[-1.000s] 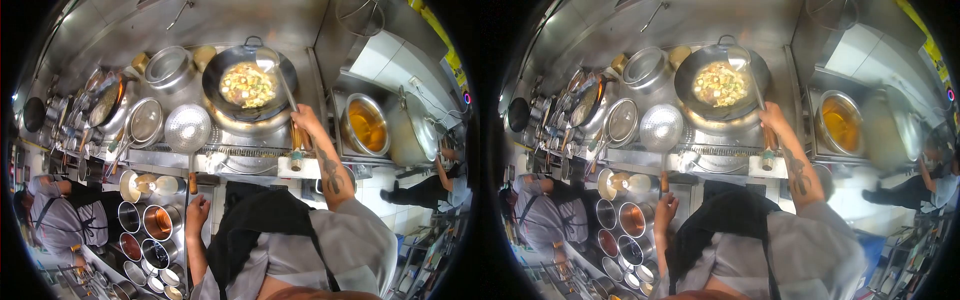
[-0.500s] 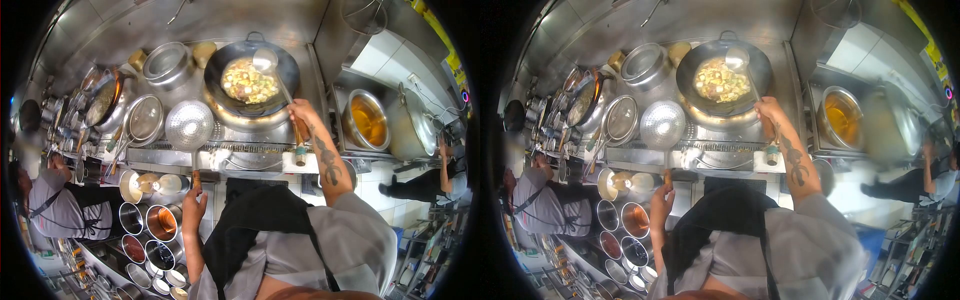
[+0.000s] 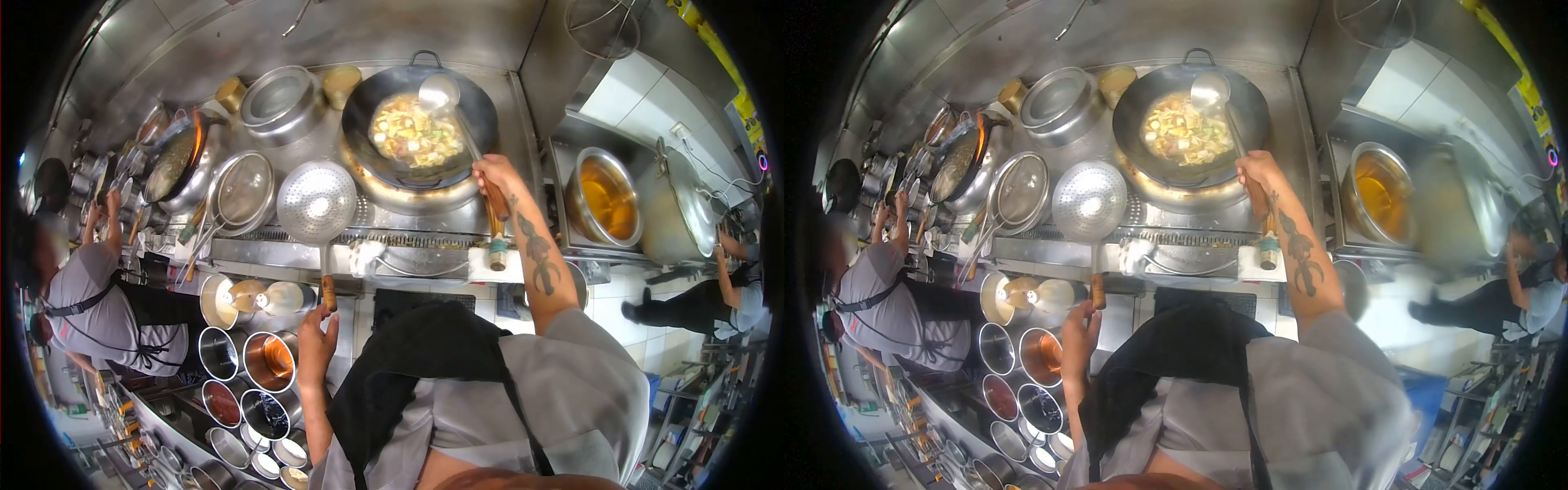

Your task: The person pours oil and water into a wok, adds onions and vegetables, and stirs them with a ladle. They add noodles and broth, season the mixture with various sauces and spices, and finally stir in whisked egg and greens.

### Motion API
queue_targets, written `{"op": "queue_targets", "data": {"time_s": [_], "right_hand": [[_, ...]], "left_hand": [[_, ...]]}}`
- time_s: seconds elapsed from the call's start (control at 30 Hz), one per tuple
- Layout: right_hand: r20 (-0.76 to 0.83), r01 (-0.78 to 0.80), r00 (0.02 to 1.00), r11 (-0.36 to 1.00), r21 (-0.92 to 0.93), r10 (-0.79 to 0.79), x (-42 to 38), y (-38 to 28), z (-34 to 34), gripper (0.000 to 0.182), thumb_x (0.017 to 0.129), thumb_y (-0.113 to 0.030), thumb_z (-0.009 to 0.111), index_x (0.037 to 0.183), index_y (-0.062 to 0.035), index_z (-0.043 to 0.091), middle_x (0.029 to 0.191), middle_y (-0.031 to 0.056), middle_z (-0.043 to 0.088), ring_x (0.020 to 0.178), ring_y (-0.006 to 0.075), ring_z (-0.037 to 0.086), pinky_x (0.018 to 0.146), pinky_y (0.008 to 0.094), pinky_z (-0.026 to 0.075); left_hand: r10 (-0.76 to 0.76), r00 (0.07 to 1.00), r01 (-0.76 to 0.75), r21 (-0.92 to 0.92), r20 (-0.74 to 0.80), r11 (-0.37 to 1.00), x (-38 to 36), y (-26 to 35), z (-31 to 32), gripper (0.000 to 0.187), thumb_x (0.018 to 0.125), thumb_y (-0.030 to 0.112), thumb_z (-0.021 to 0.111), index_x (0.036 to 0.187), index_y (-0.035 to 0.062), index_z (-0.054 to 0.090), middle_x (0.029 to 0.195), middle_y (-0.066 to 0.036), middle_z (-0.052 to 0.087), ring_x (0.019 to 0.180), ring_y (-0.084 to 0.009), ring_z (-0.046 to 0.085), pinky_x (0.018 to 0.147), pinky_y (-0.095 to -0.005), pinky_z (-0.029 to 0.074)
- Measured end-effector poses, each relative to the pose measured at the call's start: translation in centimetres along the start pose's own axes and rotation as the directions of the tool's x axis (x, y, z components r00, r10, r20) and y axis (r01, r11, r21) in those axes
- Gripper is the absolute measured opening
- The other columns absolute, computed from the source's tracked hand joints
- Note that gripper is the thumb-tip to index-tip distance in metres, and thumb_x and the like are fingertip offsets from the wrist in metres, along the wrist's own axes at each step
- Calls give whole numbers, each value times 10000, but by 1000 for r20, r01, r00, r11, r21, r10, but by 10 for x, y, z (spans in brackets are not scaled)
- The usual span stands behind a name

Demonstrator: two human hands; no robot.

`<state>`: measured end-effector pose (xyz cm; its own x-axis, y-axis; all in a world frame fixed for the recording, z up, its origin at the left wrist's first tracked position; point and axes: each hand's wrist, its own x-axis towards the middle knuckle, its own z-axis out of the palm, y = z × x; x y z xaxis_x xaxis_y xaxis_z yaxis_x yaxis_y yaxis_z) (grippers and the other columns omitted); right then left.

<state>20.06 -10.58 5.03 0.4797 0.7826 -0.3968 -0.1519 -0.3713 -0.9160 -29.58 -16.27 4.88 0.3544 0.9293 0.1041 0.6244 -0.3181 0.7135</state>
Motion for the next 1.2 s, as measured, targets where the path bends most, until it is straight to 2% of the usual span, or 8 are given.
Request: {"op": "queue_targets", "data": {"time_s": [0.13, 0.23, 0.33, 0.63, 0.73, 0.93, 1.03, 1.2], "right_hand": [[-23, 20, 1000, 999, -38, -21, 11, -9, 7, 151, 811, -106, 584, 680, -39, 550, 547, 61, 544, 449, 167, 515, 427, 326, 422], [-17, -7, 1000, 995, -103, 5, 19, -14, 9, 160, 852, -105, 574, 708, -45, 537, 590, 37, 547, 454, 124, 508, 403, 300, 413], [5, -1, 1000, 995, -99, 2, 23, -14, 11, 160, 849, -103, 574, 703, -45, 543, 564, 36, 536, 449, 130, 507, 405, 303, 413], [33, -29, 999, 998, -52, 31, 27, -8, 16, 128, 850, -88, 572, 735, -36, 546, 616, 39, 550, 465, 126, 507, 408, 300, 414], [74, -63, 995, 998, -23, 64, 17, -13, 17, 129, 866, -86, 572, 747, -43, 545, 622, 27, 545, 467, 116, 493, 406, 291, 408], [191, -105, 980, 960, 261, 56, -16, -24, 15, 71, 906, -83, 549, 869, -26, 528, 663, 0, 536, 498, 70, 458, 427, 243, 364], [192, -105, 981, 935, 338, 41, -34, -31, 14, 71, 909, -80, 542, 907, -15, 514, 667, -4, 528, 508, 59, 444, 440, 236, 352], [178, -83, 983, 960, 268, 35, -22, -19, 3, 71, 909, -79, 539, 862, -26, 534, 663, 3, 534, 500, 78, 460, 432, 245, 359]], "left_hand": [[2, 1000, -2, 15, 7, 1000, 1, 5, -4, 258, 831, 86, 647, 1057, -33, 612, 924, -199, 641, 889, -364, 617, 806, -415, 477], [-6, 1000, 6, 15, -10, 1000, 0, 8, -4, 252, 829, 84, 646, 1050, -32, 613, 918, -199, 639, 887, -370, 612, 806, -421, 473], [21, 999, -20, 40, -29, 999, -2, 8, -3, 247, 829, 87, 646, 1043, -31, 613, 916, -199, 639, 872, -376, 608, 790, -427, 471], [44, 997, -40, 76, -56, 996, -5, 11, 2, 221, 822, 88, 654, 1009, -24, 614, 874, -190, 631, 830, -381, 599, 753, -440, 462], [62, 996, -59, 65, -58, 996, -2, 13, 4, 205, 819, 85, 655, 989, -19, 614, 872, -191, 631, 825, -384, 597, 747, -442, 460], [86, 995, -83, 47, -58, 995, 1, 10, 10, 182, 809, 69, 650, 966, -13, 610, 866, -194, 626, 822, -394, 592, 740, -447, 457], [85, 995, -83, 35, -57, 996, 3, 13, 11, 176, 807, 63, 647, 962, -10, 608, 860, -193, 622, 817, -394, 589, 734, -449, 455], [105, 993, -101, 73, -50, 992, 6, 17, 13, 197, 801, 63, 647, 983, -6, 612, 855, -189, 624, 814, -387, 592, 730, -455, 453]]}}
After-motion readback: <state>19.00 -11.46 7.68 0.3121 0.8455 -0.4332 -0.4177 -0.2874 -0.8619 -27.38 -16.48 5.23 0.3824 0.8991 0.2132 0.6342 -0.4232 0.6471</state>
